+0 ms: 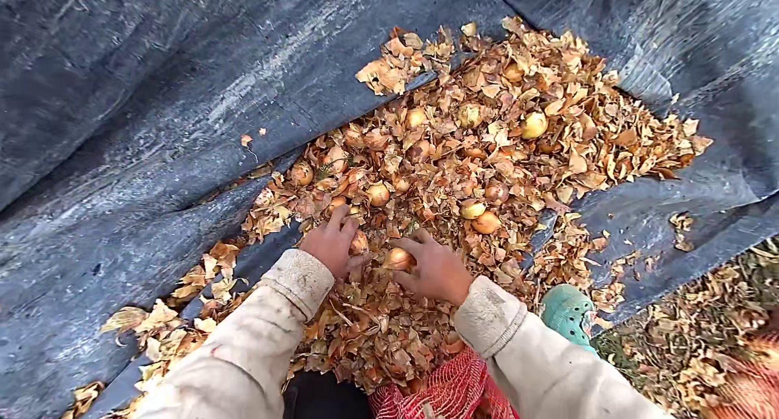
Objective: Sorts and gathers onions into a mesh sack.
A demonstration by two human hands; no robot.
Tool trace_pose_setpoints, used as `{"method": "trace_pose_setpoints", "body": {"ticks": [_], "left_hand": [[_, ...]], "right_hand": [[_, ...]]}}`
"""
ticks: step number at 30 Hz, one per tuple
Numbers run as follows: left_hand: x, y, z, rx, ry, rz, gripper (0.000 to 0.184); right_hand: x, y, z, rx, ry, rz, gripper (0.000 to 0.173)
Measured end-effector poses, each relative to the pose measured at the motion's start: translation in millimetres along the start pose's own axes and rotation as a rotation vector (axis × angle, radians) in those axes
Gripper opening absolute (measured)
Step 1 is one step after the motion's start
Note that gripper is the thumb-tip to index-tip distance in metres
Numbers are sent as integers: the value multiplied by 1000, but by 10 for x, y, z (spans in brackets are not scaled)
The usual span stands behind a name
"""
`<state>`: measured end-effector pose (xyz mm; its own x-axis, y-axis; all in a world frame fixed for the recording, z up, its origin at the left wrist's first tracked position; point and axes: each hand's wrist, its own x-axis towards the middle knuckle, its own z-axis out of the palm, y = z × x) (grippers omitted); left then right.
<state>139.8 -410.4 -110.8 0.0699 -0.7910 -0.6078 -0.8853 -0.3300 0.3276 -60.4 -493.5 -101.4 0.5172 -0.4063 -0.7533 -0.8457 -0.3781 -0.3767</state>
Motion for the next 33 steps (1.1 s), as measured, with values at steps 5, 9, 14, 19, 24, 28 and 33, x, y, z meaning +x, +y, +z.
{"method": "trace_pose_setpoints", "body": {"ticks": [5,9,14,19,24,28,33], "left_hand": [[244,349,-1,77,-216,-136,65],[-128,297,322,39,-231,-145,66],[-729,122,776,-86,405,125,58],[-650,169,853,-75,316,264,55],[-89,279,656,32,-342,-128,63],[-83,286,676,-136,-196,-180,67],[-621,656,709,-1170,-74,189,46]], "right_hand": [[464,-258,-531,-110,142,-271,53],[763,-328,-442,-230,27,-238,53],[820,-289,-312,-262,-30,-225,53],[470,-37,-317,25,37,-229,54],[-189,678,-110,937,46,-255,36],[-830,1177,124,1551,-345,-470,53],[-1565,1066,574,1317,-902,-340,72]]}}
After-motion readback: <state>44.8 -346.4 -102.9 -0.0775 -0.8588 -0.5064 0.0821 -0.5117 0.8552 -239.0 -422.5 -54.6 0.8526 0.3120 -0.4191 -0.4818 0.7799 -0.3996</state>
